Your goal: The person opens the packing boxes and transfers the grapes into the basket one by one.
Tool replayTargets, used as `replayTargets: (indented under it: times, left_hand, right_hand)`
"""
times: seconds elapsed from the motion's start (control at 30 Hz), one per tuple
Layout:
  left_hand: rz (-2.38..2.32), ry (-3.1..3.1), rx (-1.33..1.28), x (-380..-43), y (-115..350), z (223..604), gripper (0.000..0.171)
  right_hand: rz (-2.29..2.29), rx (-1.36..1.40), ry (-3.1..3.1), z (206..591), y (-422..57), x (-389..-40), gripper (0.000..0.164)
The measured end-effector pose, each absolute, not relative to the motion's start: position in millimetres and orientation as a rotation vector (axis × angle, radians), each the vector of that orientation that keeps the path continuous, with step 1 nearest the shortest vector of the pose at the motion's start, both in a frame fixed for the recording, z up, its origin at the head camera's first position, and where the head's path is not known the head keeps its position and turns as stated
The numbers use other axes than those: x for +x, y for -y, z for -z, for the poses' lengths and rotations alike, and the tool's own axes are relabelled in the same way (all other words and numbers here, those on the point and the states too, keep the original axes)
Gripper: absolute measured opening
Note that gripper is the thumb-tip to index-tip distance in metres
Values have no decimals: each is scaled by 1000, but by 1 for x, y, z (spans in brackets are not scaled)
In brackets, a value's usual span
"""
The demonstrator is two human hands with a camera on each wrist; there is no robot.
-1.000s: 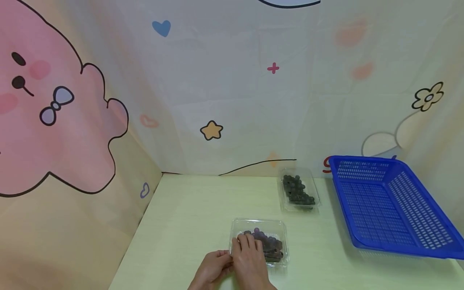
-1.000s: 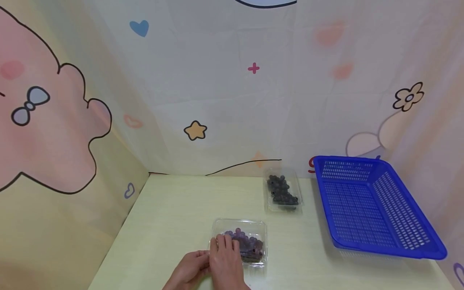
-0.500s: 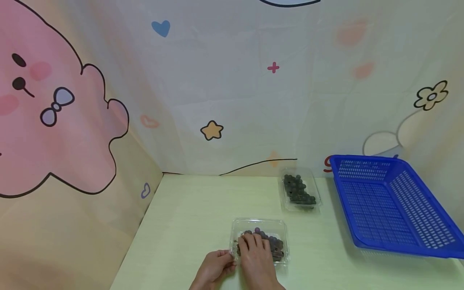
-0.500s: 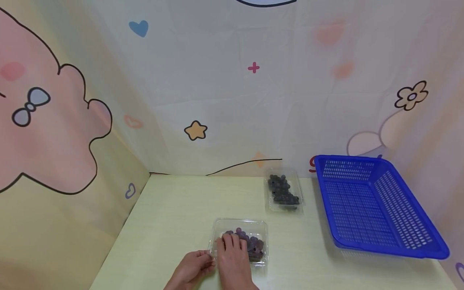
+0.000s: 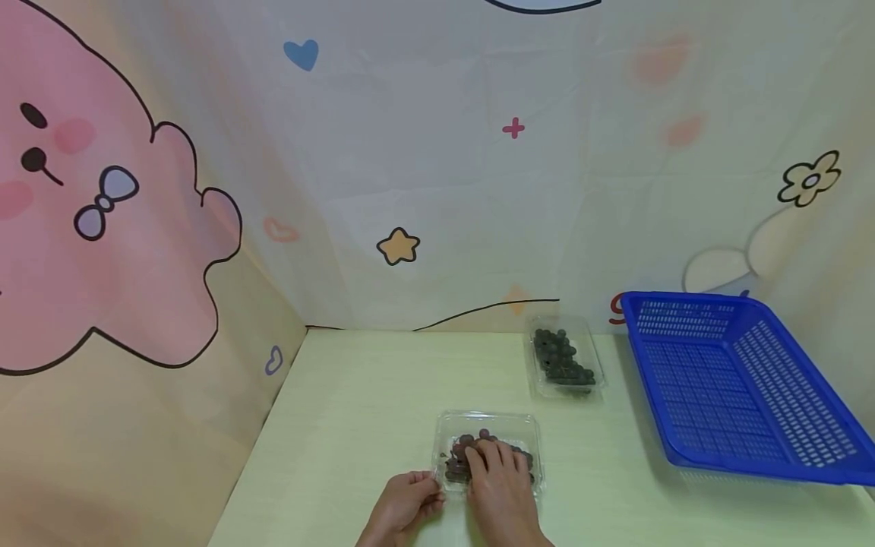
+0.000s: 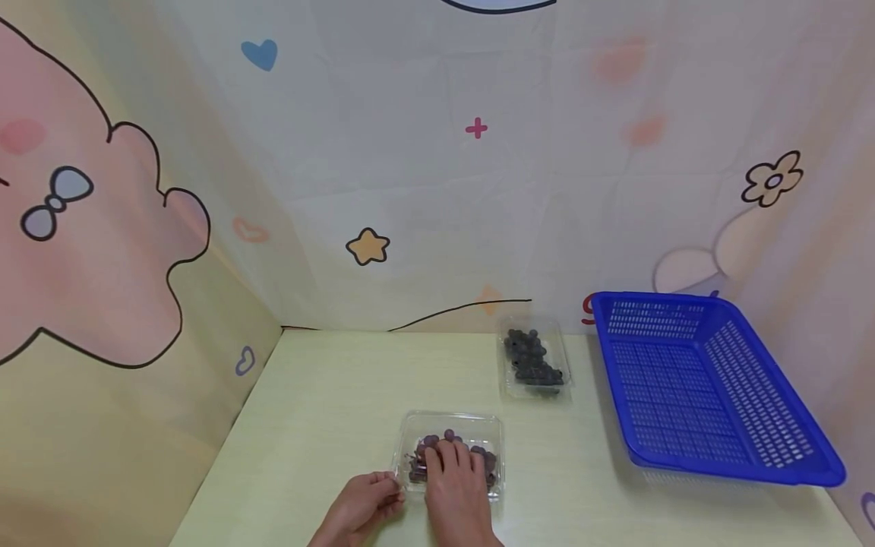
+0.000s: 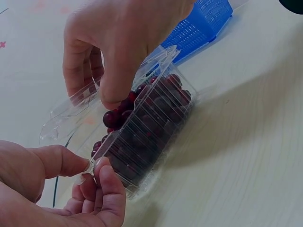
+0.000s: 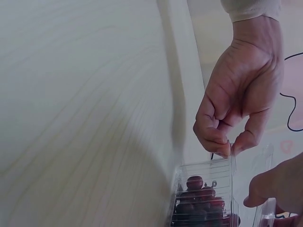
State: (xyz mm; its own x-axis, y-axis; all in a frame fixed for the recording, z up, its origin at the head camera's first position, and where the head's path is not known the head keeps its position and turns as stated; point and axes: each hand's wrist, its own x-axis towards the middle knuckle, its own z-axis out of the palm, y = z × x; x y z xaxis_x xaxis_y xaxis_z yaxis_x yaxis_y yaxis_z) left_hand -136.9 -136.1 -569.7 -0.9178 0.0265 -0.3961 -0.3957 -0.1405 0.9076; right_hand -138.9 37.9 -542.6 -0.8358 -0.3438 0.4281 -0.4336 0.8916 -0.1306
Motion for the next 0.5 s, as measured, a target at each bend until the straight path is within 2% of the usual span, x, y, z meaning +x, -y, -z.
replayTargets:
  times: [0.5]
  left_hand:
    - [-2172, -1802, -412, -136, 136, 568, 13]
  right_hand:
    - [-296, 622, 2715, 541, -52, -140, 39]
